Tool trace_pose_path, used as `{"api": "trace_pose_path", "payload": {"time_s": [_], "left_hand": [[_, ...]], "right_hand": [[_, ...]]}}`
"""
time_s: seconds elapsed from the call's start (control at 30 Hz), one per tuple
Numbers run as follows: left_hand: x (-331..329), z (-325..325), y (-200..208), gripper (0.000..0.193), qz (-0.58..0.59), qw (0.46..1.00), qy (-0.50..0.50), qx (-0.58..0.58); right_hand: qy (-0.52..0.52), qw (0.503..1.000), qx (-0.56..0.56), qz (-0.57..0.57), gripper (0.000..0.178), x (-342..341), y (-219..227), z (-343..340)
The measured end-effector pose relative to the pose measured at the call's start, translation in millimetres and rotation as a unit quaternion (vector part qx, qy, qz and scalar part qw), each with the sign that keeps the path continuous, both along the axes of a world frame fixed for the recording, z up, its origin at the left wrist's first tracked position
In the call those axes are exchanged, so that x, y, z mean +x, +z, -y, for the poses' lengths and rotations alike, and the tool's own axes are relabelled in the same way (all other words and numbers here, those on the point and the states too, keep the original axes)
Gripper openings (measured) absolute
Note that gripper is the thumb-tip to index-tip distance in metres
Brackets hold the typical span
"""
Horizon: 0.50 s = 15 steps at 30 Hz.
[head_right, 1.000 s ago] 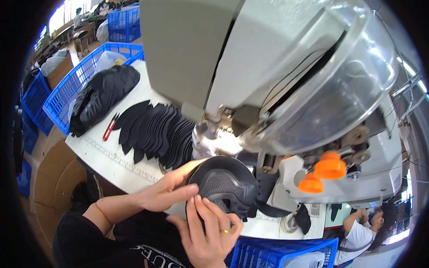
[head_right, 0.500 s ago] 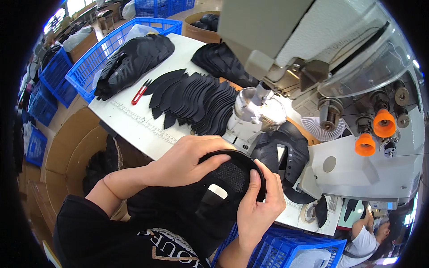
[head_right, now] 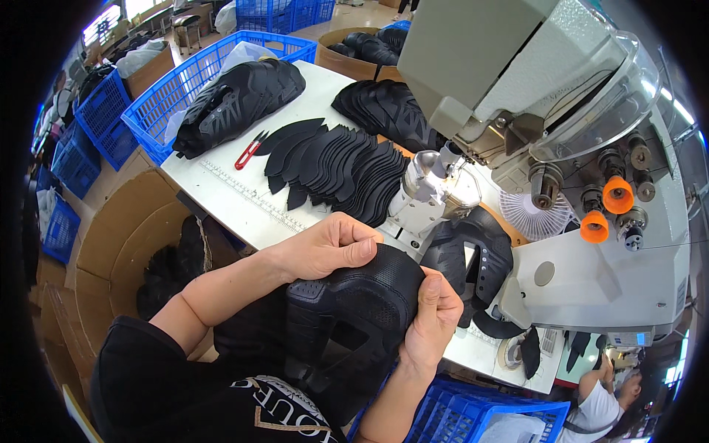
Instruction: The recorder is stitching together black shoe upper components using an industrial sewing machine.
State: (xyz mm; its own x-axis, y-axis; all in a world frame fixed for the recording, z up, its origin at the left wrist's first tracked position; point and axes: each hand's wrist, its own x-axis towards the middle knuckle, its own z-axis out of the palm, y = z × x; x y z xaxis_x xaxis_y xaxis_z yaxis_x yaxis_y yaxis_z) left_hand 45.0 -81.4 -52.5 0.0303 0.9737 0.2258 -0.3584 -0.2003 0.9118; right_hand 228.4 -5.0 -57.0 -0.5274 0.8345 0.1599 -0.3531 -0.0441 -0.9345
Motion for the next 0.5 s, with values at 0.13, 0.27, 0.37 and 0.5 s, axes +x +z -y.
{"api": "trace_pose_path", "payload": {"time_s": [0.13, 0.27, 0.37, 0.5], "left_hand": [[-1, 5, -2, 0.042, 0.002, 1.000, 0.015, -0.007], [-8, 9, -1, 0.045, 0.006, 1.000, 0.007, 0.009], [-24, 19, -3, 0.041, -0.055, 0.997, 0.057, 0.023], [-42, 45, 2, 0.029, -0.247, 0.949, 0.195, -0.021]], "right_hand": [[0.008, 1.000, 0.009, 0.002, 0.039, -4, 2, 5], [0.007, 1.000, 0.018, 0.014, 0.040, -8, 1, 5], [0.019, 0.999, 0.025, 0.030, 0.041, -22, 1, 9], [-0.053, 0.993, 0.020, 0.101, 0.038, -54, -1, 25]]}}
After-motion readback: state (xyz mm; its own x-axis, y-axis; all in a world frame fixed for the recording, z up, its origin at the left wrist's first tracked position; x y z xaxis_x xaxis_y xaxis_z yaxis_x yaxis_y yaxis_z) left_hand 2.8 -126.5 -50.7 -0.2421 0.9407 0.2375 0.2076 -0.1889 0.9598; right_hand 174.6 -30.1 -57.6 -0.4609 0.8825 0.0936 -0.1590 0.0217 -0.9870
